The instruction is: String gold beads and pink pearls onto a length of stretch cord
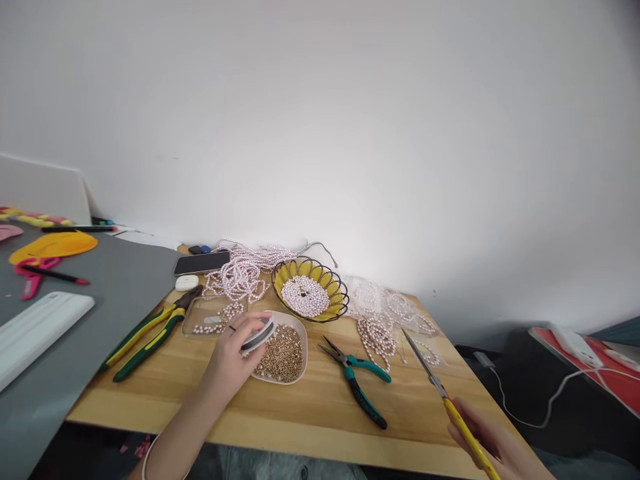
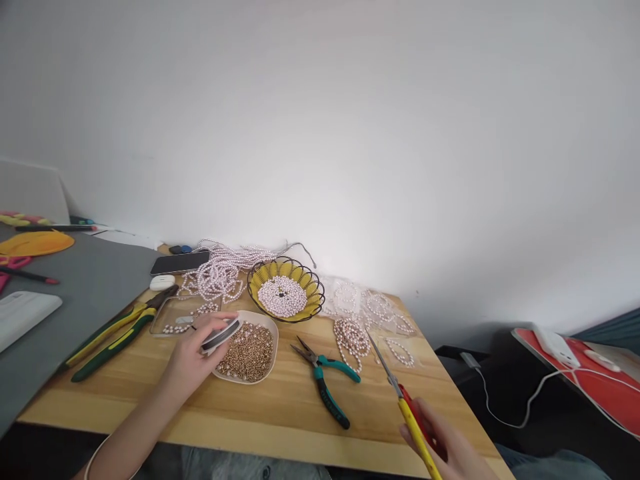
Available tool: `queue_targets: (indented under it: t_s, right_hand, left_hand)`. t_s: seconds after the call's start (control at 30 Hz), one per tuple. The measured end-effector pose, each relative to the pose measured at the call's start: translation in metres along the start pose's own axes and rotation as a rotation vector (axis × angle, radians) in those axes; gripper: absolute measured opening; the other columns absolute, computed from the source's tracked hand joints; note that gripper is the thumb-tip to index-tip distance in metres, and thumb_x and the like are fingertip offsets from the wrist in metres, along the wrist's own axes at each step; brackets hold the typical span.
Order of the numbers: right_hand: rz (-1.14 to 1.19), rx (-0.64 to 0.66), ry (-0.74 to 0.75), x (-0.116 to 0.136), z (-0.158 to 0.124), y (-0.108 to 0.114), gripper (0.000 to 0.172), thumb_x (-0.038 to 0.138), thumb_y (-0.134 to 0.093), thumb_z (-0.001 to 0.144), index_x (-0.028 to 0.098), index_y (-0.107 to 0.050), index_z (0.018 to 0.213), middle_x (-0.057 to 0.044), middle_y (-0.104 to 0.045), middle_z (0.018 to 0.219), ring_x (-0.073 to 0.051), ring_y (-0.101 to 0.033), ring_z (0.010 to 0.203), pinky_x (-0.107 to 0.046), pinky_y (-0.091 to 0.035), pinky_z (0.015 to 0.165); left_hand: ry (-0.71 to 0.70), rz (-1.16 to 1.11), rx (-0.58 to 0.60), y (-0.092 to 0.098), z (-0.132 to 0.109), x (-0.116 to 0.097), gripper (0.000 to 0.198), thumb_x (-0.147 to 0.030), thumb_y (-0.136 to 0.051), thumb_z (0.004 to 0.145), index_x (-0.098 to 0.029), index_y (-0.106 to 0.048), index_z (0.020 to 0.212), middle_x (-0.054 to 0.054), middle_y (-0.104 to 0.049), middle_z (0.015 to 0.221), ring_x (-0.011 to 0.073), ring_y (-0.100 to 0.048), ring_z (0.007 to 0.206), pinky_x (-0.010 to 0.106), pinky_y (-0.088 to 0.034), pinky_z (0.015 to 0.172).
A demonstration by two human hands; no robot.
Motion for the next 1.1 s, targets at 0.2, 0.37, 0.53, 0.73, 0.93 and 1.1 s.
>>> queue_targets:
  t_s: [0.2,0.37,0.53,0.73,0.93,1.1]
  right_hand:
    - [0.173,0.239,0.084,0.070,-0.001,-0.046,0.058,0.059,-0.060,0.081,0.015,-0.076,0.115,-0.016,-0.082,0.093,-0.036,-0.077,0.086,-0.039,-0.061,0.072]
    - [0.121,0.382,0.374,0.141,-0.007,-0.067,0.033,0.044,-0.061,0.088,0.018,-0.077,0.100,-0.013,-0.079,0.088,-0.027,-0.070,0.071,-0.034,-0.053,0.064]
    - [-0.002,0.447,0.464,0.173,-0.001,-0.068,0.026,0.042,-0.064,0.089,0.020,-0.075,0.094,-0.004,-0.066,0.062,-0.019,-0.054,0.053,-0.028,-0.036,0.052]
    - [-0.165,0.497,0.458,0.177,0.004,-0.065,0.031,0.045,-0.058,0.091,0.019,-0.074,0.098,-0.002,-0.064,0.062,-0.018,-0.053,0.054,-0.028,-0.031,0.054]
    - [-0.135,0.518,0.449,0.181,0.005,-0.069,0.030,0.044,-0.057,0.091,0.021,-0.074,0.100,-0.003,-0.068,0.067,-0.019,-0.056,0.058,-0.028,-0.034,0.056]
    - [-0.151,0.535,0.442,0.184,0.008,-0.068,0.028,0.042,-0.057,0.090,0.022,-0.075,0.099,-0.002,-0.064,0.063,-0.018,-0.051,0.055,-0.028,-0.031,0.056]
  left_hand:
    - [0.057,-0.045,0.036,-0.003,-0.001,0.005,0.016,-0.009,-0.065,0.081,-0.023,-0.065,0.089,0.009,-0.076,0.113,0.0273,-0.069,0.112,0.036,-0.049,0.098]
    - [0.023,-0.054,0.163,-0.006,-0.003,0.005,0.018,-0.007,-0.058,0.084,-0.023,-0.059,0.092,0.010,-0.073,0.128,0.0270,-0.065,0.126,0.037,-0.048,0.105]
    - [-0.064,0.027,0.212,-0.008,-0.004,0.005,0.025,-0.002,-0.053,0.079,-0.023,-0.059,0.090,0.009,-0.075,0.126,0.0257,-0.070,0.119,0.037,-0.055,0.099]
    - [-0.306,0.083,0.154,-0.010,-0.006,0.006,0.027,0.000,-0.051,0.082,-0.022,-0.059,0.095,0.008,-0.077,0.122,0.0212,-0.073,0.112,0.035,-0.058,0.099]
    - [-0.383,0.100,0.146,-0.011,-0.005,0.003,0.027,0.002,-0.055,0.082,-0.022,-0.059,0.094,0.009,-0.077,0.120,0.0226,-0.075,0.110,0.034,-0.062,0.093]
    - [-0.409,0.108,0.138,-0.010,-0.004,0.001,0.021,0.000,-0.059,0.086,-0.021,-0.060,0.090,0.011,-0.077,0.120,0.0245,-0.074,0.111,0.038,-0.062,0.096]
Point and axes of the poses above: each hand's wrist, its own z-axis towards the middle knuckle, its own y-axis out of the back of the hand, x = y × z, the point moved 3 cm from there along z, towards the middle knuckle
